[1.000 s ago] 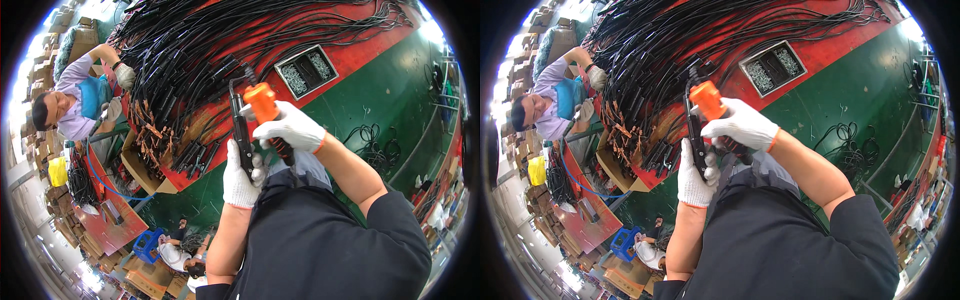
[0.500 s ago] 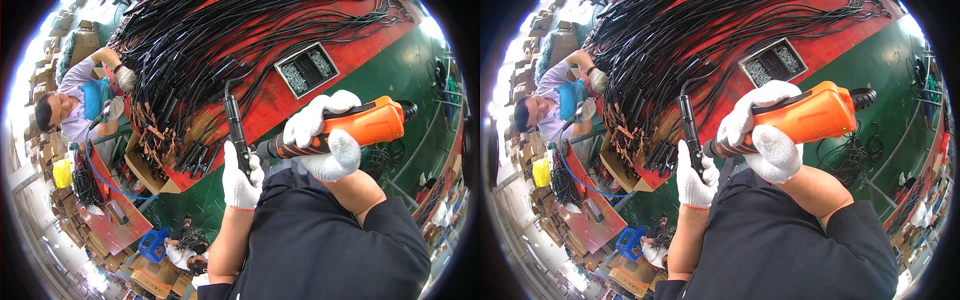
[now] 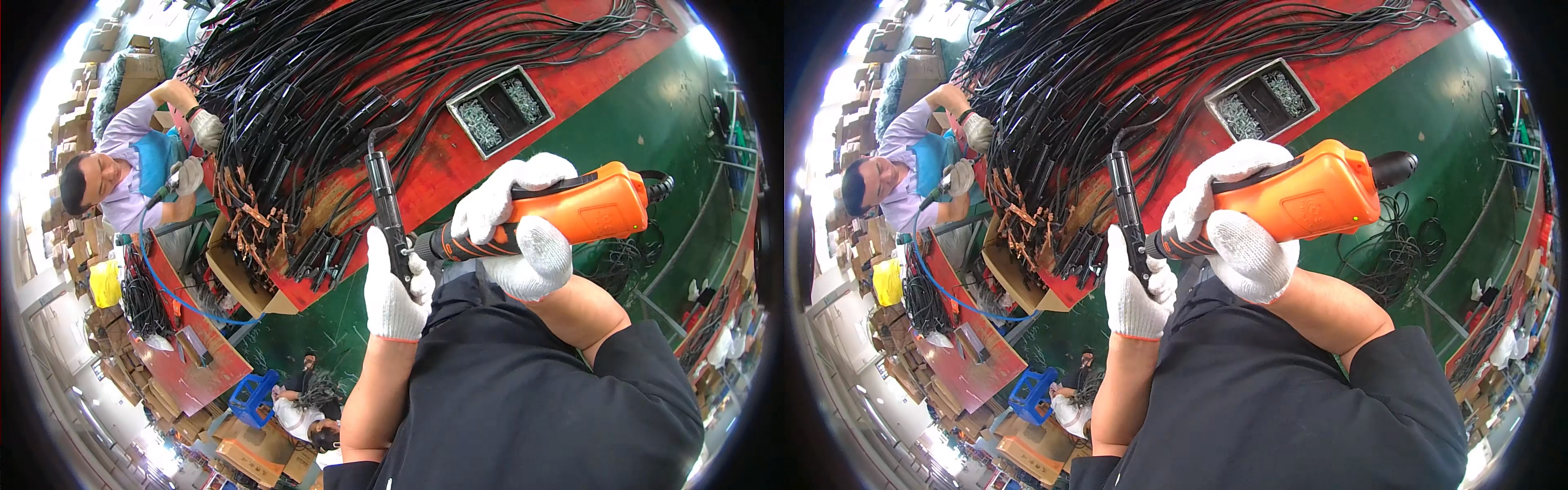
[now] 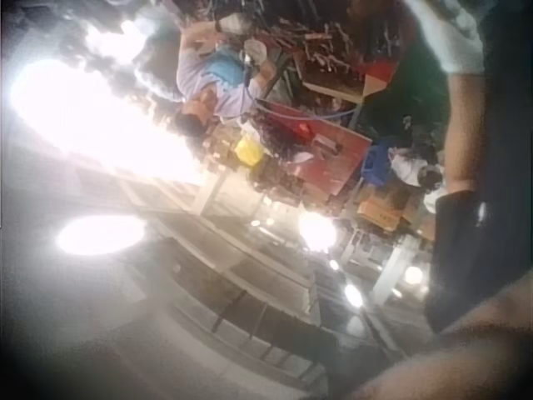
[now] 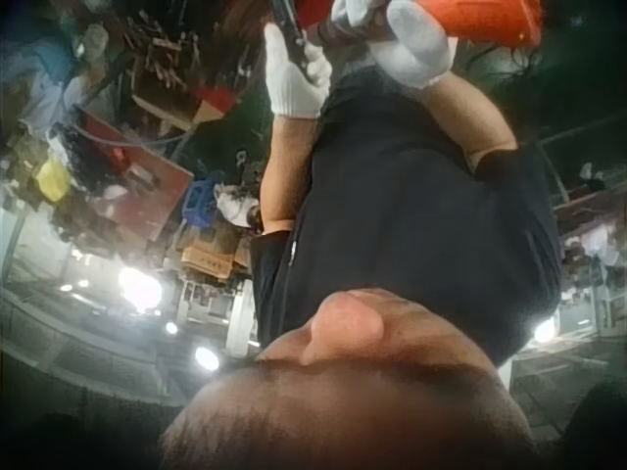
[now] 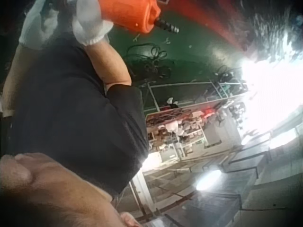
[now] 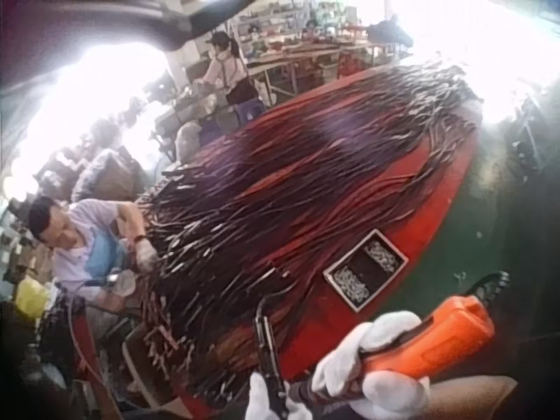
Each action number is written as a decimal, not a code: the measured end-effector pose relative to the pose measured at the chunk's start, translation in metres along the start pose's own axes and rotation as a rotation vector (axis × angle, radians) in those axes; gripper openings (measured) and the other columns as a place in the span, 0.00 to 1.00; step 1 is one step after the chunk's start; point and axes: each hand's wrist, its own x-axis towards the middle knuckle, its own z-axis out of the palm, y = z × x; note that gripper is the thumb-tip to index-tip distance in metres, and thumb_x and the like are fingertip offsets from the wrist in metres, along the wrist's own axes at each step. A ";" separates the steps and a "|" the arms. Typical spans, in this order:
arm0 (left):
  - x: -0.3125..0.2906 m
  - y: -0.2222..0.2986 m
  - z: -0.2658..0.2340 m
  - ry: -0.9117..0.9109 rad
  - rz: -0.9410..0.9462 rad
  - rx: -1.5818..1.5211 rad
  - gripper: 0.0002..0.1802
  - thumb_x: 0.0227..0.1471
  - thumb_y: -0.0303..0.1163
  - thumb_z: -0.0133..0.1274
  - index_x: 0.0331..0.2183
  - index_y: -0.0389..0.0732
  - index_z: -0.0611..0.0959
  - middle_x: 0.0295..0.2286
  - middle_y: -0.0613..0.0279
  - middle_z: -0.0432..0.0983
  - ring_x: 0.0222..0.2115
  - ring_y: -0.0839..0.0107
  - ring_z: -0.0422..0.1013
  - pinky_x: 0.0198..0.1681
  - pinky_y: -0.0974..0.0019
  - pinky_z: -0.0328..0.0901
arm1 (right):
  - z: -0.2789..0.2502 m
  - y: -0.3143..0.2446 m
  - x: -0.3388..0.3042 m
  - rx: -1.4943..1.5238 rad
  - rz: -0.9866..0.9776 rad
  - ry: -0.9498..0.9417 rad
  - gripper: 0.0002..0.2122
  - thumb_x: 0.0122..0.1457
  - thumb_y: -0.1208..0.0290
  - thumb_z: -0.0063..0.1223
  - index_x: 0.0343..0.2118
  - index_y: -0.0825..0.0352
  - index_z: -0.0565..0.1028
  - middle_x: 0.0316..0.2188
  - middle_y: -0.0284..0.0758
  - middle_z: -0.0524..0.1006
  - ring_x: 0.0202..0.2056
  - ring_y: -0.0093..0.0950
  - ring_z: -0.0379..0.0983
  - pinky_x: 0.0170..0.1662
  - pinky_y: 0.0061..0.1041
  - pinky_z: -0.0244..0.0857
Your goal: The person assembles wire harnesses by securing connectors to electrical wires with an electric screwdriver.
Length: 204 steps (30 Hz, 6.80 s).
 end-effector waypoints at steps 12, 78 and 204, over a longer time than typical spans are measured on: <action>-0.002 -0.005 0.001 -0.049 0.016 -0.016 0.26 0.66 0.62 0.47 0.32 0.50 0.75 0.16 0.74 0.62 0.09 0.82 0.51 0.11 0.76 0.46 | 0.012 0.006 0.008 -0.032 0.063 0.214 0.22 0.51 0.96 0.50 0.43 0.62 0.65 0.29 0.37 0.72 0.26 0.29 0.74 0.33 0.35 0.75; 0.128 0.063 -0.208 0.940 0.836 1.328 0.20 0.58 0.45 0.58 0.43 0.38 0.84 0.46 0.47 0.78 0.49 0.50 0.73 0.56 0.50 0.66 | -0.332 0.083 0.140 0.187 0.194 1.131 0.21 0.72 0.53 0.47 0.51 0.70 0.70 0.44 0.47 0.76 0.48 0.44 0.76 0.59 0.50 0.72; 0.120 0.122 -0.168 0.052 0.082 -0.562 0.35 0.65 0.66 0.45 0.31 0.40 0.81 0.11 0.76 0.54 0.10 0.77 0.45 0.21 0.68 0.54 | -0.100 0.217 0.069 -0.729 1.201 -0.088 0.18 0.66 0.56 0.58 0.50 0.66 0.75 0.36 0.34 0.77 0.31 0.24 0.76 0.35 0.27 0.74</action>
